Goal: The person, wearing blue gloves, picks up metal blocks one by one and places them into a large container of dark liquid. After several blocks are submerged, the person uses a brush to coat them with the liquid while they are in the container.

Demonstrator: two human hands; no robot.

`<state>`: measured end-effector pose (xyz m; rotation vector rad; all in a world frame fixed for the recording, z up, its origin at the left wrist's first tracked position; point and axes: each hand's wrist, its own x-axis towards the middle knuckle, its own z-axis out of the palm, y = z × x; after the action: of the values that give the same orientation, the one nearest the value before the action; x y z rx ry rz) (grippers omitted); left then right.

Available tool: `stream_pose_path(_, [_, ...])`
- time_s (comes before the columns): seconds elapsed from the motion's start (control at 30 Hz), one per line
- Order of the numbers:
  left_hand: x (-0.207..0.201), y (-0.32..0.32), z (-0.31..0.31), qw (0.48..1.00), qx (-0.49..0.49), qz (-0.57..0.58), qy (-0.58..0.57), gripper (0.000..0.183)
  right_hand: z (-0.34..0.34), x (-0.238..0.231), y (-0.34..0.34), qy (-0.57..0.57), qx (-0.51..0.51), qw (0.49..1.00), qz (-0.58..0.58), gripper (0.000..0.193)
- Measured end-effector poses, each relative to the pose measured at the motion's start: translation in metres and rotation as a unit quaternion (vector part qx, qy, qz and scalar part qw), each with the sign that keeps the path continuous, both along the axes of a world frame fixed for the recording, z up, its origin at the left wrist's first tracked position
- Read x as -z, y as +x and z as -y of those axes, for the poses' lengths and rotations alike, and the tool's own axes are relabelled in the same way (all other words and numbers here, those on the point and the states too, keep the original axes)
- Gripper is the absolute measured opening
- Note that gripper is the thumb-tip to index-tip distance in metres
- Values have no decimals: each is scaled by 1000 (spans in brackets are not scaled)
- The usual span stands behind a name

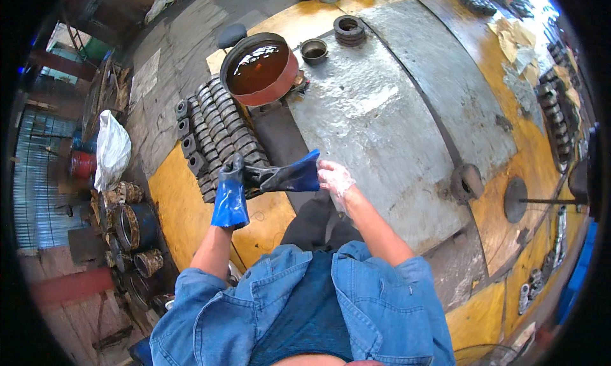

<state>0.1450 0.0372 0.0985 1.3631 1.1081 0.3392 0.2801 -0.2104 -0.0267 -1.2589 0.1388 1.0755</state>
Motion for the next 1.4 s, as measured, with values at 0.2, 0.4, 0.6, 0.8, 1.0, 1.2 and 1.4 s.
stream_pose_path(0.2, [10,44,-55,1000,-6,16,13,40,-60,-9,62,10,12,997,-82,29])
stream_pose_path(0.4, [23,93,-116,998,-26,47,-38,42,-129,-10,132,3,72,996,-60,22])
stream_pose_path(0.6, [17,180,-164,991,-22,80,-104,41,-178,-4,193,13,112,989,-96,25])
stream_pose_path(0.8, [8,264,-180,995,56,76,-42,37,-176,-5,261,97,59,984,-140,24])
stream_pose_path(1.0, [41,339,-201,995,34,57,-76,35,-158,-6,355,139,-161,977,-22,28])
stream_pose_path(1.2, [61,416,-206,999,5,20,-41,39,-156,-36,464,86,-309,934,159,26])
stream_pose_path(1.4, [52,469,-200,994,-50,68,-76,38,-171,-62,530,249,-250,923,-151,56])
